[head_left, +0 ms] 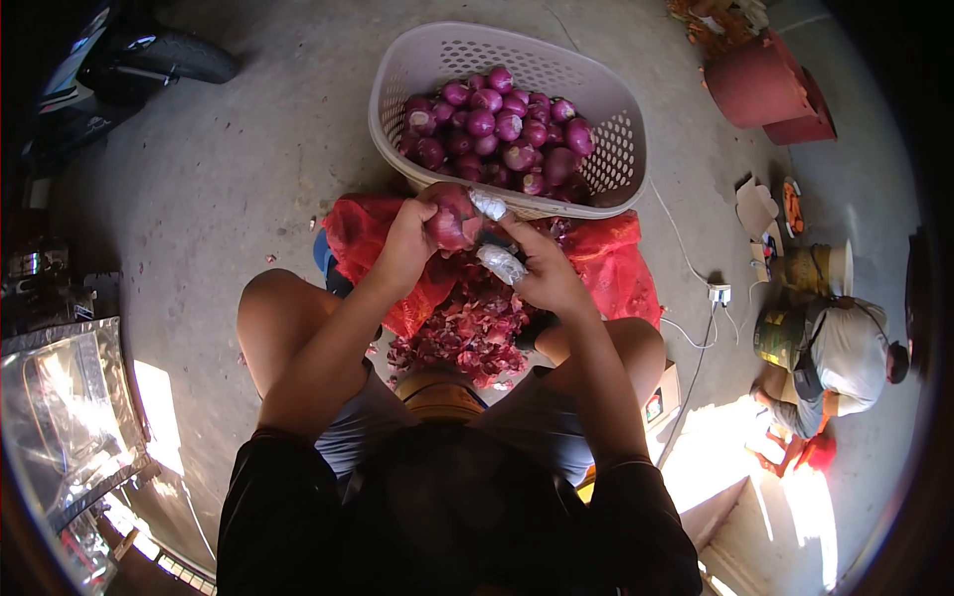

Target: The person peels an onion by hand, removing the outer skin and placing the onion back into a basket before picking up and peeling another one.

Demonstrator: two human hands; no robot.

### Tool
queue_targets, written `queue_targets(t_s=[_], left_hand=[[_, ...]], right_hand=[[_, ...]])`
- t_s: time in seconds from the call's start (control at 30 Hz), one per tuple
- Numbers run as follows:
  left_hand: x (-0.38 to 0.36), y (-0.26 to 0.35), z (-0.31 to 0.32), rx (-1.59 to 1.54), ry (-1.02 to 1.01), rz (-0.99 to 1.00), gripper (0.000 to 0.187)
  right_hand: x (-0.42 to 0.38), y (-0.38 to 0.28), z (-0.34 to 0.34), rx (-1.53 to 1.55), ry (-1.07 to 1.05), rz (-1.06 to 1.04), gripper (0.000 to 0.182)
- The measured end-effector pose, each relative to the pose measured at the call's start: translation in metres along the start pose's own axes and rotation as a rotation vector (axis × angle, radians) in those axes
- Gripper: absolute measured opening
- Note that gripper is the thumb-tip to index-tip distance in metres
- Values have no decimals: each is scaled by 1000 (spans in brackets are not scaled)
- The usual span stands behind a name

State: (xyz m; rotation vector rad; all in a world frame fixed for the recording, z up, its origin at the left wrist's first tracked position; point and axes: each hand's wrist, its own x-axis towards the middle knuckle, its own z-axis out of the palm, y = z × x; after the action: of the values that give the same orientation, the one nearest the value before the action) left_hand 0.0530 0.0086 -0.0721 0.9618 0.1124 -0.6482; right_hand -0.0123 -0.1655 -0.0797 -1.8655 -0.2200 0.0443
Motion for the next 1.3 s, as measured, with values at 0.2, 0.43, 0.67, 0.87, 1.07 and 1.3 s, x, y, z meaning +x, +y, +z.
queue_targets(t_s=[0.2, 0.43, 0.67, 0.87, 1.07, 1.3], left_hand=[[-2, -9, -2, 198, -131, 38, 51], [4, -6, -11, -21, -128, -41, 49], [-1, 13, -6, 105, -177, 64, 46], [0, 23, -1, 258, -129, 76, 49], [-1, 19, 0, 439, -155, 157, 45], [-2, 10, 2, 72, -214, 136, 50]], right_hand=[[6, 21, 3, -46, 56, 11, 53], [-4, 34, 2, 619, 90, 45, 46], [-3, 11, -19, 168, -40, 25, 48], [-7, 3, -21, 159, 32, 114, 51], [-7, 13, -20, 72, 19, 47, 55], [-4, 13, 5, 198, 139, 39, 58]])
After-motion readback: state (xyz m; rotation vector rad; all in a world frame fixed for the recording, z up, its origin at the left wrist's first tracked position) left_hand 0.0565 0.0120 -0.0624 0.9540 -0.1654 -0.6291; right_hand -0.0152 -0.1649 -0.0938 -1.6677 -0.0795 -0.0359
